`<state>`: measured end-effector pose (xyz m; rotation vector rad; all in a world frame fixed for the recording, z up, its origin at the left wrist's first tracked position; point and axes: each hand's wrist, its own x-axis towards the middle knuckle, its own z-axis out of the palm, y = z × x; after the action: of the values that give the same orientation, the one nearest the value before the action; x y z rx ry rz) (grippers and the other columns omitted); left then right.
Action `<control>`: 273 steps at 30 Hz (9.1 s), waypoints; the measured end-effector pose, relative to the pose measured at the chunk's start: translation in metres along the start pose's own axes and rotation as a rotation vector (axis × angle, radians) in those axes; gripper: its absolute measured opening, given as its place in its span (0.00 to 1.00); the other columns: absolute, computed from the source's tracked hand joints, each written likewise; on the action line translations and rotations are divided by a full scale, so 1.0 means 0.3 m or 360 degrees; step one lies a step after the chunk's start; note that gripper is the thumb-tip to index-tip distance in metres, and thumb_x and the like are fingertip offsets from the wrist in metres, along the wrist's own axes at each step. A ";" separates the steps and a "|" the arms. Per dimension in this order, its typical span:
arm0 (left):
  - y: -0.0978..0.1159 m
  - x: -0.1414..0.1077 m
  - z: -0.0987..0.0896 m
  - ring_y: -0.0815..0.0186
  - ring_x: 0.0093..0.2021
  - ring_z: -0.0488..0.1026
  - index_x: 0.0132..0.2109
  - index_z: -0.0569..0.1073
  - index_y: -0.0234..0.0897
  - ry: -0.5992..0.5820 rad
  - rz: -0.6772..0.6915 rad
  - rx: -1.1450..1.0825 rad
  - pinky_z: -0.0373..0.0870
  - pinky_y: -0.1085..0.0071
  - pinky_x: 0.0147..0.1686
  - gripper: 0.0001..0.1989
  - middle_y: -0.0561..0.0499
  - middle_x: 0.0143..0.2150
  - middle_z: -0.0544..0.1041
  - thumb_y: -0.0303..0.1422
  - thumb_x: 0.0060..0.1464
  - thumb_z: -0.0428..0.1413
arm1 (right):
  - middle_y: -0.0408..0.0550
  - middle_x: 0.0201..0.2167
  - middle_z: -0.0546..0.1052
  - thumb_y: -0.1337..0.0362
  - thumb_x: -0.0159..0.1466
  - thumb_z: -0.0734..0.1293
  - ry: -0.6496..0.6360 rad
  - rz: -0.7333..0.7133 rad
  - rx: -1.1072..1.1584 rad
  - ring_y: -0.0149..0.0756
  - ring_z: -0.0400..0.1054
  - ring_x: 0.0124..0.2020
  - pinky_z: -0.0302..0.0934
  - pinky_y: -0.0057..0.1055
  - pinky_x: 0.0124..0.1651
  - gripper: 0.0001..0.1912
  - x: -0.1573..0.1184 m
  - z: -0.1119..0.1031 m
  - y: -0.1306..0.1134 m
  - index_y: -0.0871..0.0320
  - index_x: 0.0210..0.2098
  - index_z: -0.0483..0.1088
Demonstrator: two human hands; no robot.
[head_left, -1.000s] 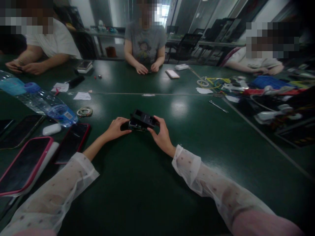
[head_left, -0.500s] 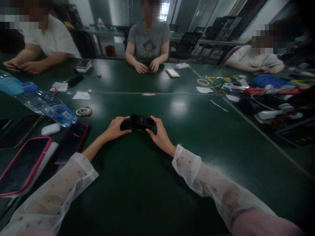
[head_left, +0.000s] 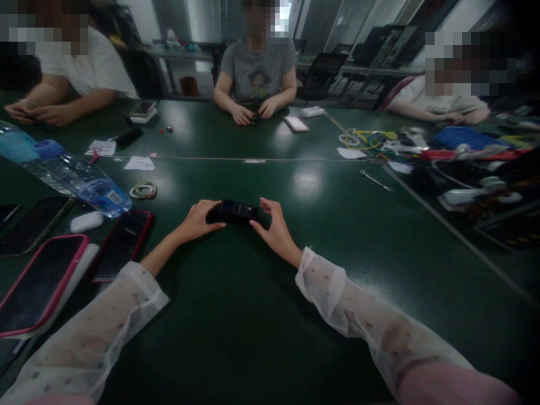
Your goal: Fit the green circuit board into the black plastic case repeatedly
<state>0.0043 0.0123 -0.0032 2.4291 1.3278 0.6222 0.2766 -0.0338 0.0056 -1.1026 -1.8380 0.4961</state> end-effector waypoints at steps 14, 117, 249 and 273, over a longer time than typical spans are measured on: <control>0.024 0.002 -0.018 0.51 0.58 0.64 0.59 0.63 0.40 -0.0019 0.0004 0.0009 0.62 0.54 0.53 0.32 0.43 0.57 0.69 0.50 0.53 0.58 | 0.51 0.55 0.64 0.66 0.61 0.69 -0.0184 0.0061 0.0040 0.43 0.63 0.57 0.61 0.47 0.61 0.34 0.000 -0.001 0.009 0.50 0.62 0.53; 0.038 0.006 -0.027 0.54 0.58 0.64 0.56 0.67 0.45 -0.0066 0.0015 -0.0107 0.61 0.55 0.53 0.23 0.49 0.57 0.70 0.47 0.57 0.57 | 0.56 0.51 0.68 0.61 0.61 0.67 0.0019 0.0225 -0.0321 0.48 0.66 0.52 0.63 0.51 0.55 0.28 -0.016 -0.152 0.157 0.56 0.59 0.57; 0.056 0.001 -0.046 0.54 0.57 0.63 0.60 0.64 0.50 -0.0107 -0.0002 -0.0212 0.57 0.54 0.55 0.30 0.49 0.57 0.70 0.43 0.51 0.62 | 0.55 0.55 0.64 0.68 0.63 0.65 -0.0470 -0.0177 -0.0092 0.46 0.63 0.57 0.61 0.54 0.60 0.29 0.019 -0.025 -0.002 0.51 0.60 0.53; 0.044 0.009 -0.042 0.54 0.57 0.64 0.59 0.65 0.49 -0.0137 -0.0007 -0.0206 0.56 0.56 0.56 0.29 0.50 0.55 0.72 0.43 0.51 0.61 | 0.53 0.54 0.65 0.70 0.61 0.67 -0.0451 -0.0111 -0.0061 0.44 0.64 0.56 0.62 0.50 0.59 0.30 0.023 -0.023 -0.002 0.52 0.59 0.54</control>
<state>0.0089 0.0082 0.0143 2.3215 1.2203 0.5772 0.2809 -0.0289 0.0128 -1.0305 -2.1320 0.6034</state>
